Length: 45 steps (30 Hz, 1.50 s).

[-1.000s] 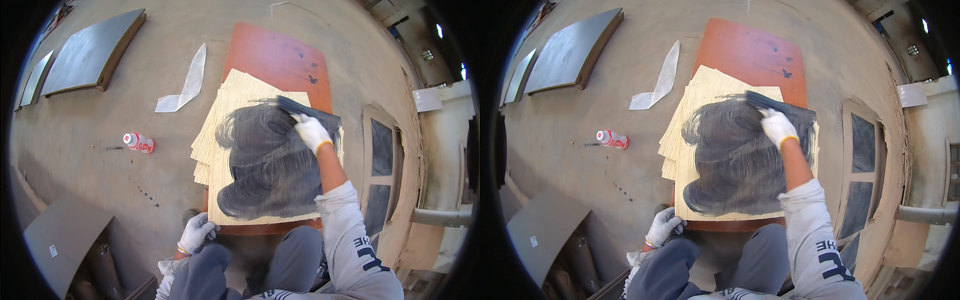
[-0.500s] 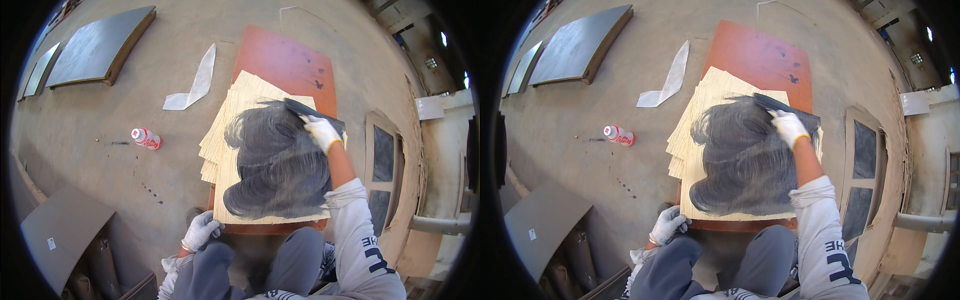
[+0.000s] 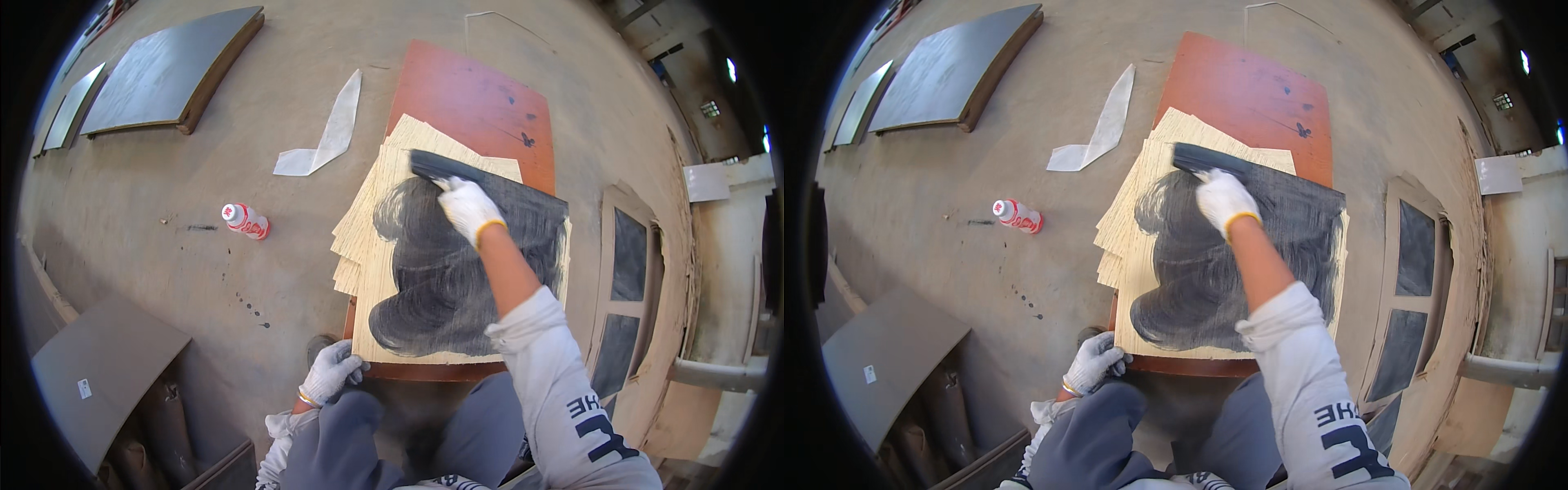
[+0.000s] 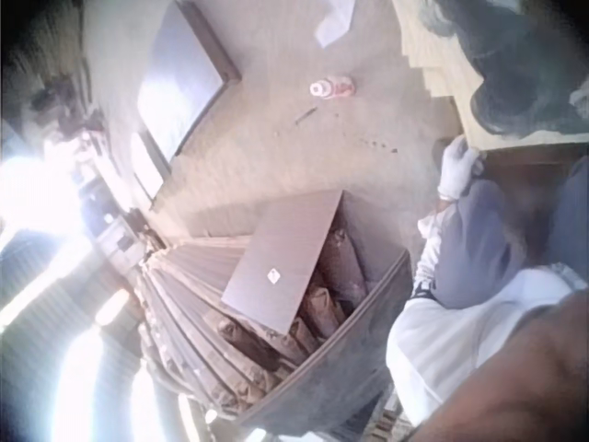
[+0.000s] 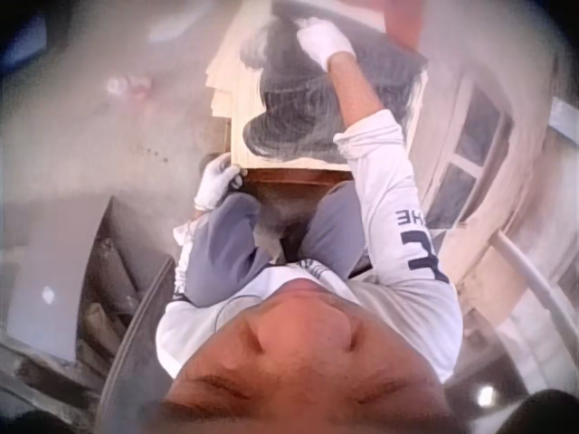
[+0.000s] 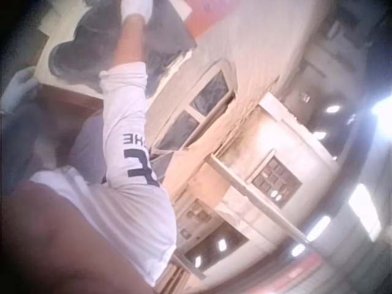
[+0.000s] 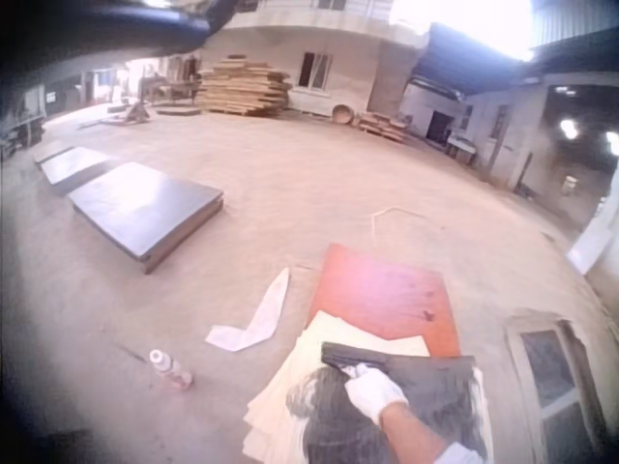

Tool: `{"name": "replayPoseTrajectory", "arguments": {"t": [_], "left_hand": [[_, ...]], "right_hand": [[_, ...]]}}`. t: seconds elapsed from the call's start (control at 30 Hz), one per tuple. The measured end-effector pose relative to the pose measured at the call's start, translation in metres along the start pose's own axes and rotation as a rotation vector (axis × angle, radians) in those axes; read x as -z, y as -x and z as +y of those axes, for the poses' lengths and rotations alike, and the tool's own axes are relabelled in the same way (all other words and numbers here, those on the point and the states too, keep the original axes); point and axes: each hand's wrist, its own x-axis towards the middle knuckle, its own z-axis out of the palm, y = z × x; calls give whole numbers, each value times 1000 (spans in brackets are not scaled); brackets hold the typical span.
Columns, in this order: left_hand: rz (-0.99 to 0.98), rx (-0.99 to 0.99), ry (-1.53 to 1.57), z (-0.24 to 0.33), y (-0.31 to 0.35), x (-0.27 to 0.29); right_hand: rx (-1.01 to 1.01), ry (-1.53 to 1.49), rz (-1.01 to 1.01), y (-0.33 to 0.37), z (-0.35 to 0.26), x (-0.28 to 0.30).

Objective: The person applies black paint to rectangular wooden panels using a brush. They work on one side of each panel, then place it aside and repeat the process with the next panel from a stack.

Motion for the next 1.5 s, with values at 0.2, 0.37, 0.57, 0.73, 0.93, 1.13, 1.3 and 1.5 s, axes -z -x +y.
{"name": "replayPoseTrajectory", "arguments": {"t": [0.2, 0.37, 0.57, 0.73, 0.93, 1.13, 1.3, 1.5], "left_hand": [[19, -8, 10, -4, 6, 5], [3, -3, 12, 0, -3, -1], [23, -12, 2, -7, 1, 5], [-1, -17, 12, -5, -4, -2], [29, -6, 17, -11, 5, 8], [-12, -16, 9, -6, -2, 3], [14, -7, 13, -7, 4, 5], [-13, -11, -23, -4, 0, 4]], "right_hand": [[217, 223, -169, -5, -66, -7], [90, 184, -126, -16, -44, -11], [46, 135, -120, -2, -72, -7], [94, 134, -119, -13, -68, -13], [387, 267, -417, 56, -38, 20], [482, 502, -342, 0, -3, 48], [400, 630, -246, -20, -47, 41], [367, 642, -239, -32, -49, 48]]}}
